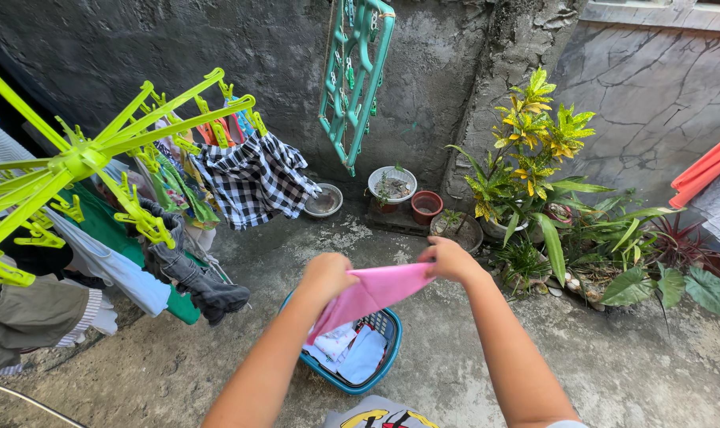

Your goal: The person unclips various items of clothing from a circular hanging rack, including a white shirt, a pink top, a pair of shorts, and several socks, placing each item into a blue plastic basket on the ground.

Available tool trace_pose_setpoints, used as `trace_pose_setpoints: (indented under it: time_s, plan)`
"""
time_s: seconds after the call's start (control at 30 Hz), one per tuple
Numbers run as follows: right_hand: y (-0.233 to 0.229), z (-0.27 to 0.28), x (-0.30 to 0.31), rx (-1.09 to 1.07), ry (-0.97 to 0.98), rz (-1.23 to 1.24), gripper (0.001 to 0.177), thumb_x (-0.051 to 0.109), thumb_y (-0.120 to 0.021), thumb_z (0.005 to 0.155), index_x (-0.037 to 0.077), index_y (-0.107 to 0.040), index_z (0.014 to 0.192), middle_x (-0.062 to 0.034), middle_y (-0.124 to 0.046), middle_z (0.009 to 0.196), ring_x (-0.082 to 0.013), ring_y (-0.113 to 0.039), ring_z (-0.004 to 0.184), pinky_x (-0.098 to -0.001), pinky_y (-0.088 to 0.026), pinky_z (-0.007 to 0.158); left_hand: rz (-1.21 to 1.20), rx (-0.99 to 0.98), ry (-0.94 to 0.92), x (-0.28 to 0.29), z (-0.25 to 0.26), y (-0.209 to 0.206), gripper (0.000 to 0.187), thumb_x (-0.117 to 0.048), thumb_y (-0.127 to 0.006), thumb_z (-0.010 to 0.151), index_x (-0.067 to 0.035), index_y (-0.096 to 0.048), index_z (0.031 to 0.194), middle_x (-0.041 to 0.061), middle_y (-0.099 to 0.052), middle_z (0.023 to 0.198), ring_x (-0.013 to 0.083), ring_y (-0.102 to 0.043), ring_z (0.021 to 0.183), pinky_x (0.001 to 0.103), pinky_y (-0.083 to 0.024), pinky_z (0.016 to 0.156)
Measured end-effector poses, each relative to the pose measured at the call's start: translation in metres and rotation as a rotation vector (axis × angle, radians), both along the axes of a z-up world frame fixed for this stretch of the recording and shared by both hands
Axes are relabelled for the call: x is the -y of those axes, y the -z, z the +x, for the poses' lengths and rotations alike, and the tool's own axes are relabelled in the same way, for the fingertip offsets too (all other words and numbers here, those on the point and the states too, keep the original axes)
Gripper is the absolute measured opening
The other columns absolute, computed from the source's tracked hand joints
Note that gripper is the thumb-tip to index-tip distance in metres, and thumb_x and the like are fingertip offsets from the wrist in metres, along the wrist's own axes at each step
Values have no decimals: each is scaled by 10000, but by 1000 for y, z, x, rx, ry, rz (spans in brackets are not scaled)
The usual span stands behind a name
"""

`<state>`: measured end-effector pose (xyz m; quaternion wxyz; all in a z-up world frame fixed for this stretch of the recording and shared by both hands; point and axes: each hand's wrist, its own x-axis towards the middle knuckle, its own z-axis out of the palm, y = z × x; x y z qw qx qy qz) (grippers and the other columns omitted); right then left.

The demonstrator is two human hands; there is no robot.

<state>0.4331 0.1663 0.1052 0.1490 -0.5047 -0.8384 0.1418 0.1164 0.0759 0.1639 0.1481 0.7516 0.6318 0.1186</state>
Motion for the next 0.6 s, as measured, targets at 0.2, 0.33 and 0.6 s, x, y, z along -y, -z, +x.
trace_pose_setpoints:
  time_s: [0.2, 0.33, 0.6]
  plan:
    - [-38, -65, 34, -204, -514, -257, 673, 206, -935, 640, 59, -682, 1247, -192, -644, 1224, -276, -564, 1140, -401, -455, 960, 94, -50, 167, 2, 41, -17, 329, -378, -837, 649, -163, -814, 896, 149, -688, 1038, 340, -642, 1024, 482, -506, 881]
    - [-48, -77, 40, -357, -438, -763, 316, 213, -814, 811, 51, -761, 1077, -30, -780, 975, -82, -670, 900, -284, -552, 855, 41, 257, 215, -7, 33, -3, 412, -438, -832, 737, -82, -775, 938, 139, -707, 1084, 319, -688, 1018, 427, -562, 897]
    - [-72, -62, 37, -479, -286, -719, 273, 252, -802, 839, 33, -792, 1001, -18, -782, 907, -77, -685, 820, -275, -566, 789, -583, 811, 155, 18, 1, 68, 604, -332, -865, 771, -16, -705, 1261, 92, -764, 1153, 157, -718, 1051, 296, -556, 921]
